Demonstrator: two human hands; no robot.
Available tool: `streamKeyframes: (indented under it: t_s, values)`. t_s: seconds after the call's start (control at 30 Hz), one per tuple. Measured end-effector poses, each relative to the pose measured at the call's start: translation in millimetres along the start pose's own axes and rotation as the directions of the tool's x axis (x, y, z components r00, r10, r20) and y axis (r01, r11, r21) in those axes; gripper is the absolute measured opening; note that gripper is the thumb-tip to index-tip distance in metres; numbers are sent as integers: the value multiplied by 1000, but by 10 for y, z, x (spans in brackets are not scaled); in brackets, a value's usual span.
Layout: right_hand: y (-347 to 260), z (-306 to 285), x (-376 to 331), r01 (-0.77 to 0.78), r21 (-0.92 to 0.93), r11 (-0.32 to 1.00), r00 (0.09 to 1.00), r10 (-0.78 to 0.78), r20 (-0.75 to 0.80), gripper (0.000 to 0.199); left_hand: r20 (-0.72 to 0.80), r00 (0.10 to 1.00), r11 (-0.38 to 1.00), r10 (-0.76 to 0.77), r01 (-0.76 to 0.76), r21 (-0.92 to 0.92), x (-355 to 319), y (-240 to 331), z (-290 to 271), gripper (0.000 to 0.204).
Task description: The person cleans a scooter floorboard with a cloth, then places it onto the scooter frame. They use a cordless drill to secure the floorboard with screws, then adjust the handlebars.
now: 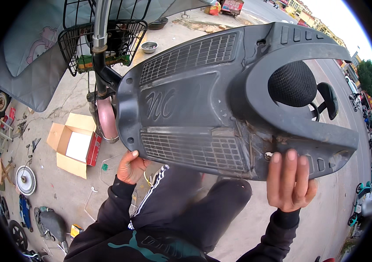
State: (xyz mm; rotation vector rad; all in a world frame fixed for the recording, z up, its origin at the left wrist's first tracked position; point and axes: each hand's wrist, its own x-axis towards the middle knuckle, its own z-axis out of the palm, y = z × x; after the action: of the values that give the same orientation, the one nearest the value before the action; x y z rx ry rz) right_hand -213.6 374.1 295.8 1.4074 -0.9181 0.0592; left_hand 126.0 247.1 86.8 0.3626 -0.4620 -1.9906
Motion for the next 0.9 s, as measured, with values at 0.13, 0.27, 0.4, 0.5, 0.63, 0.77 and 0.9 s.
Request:
streamKeyframes:
  t_s: [0.13, 0.27, 0.4, 0.5, 0.63, 0.77, 0.9]
  values:
    - [-442, -27, -246, -127, 181, 975, 992, 127, 12, 22, -141, 976, 981, 168, -151, 122, -788, 341, 69, 49]
    - [-1069, -112, -306, -215, 358, 908, 977, 201, 76, 27, -181, 900, 913, 396, -365, 181, -1391, 569, -147, 48]
    - [-1272, -150, -223, -322, 440, 838, 937, 350, 18, 25, -144, 875, 873, 462, -420, 247, -1803, 927, -340, 59]
    - [-1519, -98, -154, -376, 525, 763, 911, 408, 60, 26, -147, 827, 804, 543, -461, 376, -1949, 1132, -164, 59]
    - [-1827, 274, -8, -430, 618, 658, 880, 459, 123, 33, -174, 727, 694, 664, -512, 507, -1910, 1163, 61, 49]
    - [-2001, 622, -224, -487, 622, 614, 868, 418, 266, 40, -199, 700, 659, 686, -482, 578, -1355, 824, 537, 24]
    - [-2262, 814, -455, -558, 611, 562, 830, 379, 410, 49, -200, 669, 602, 716, -446, 663, -873, 692, 852, 22]
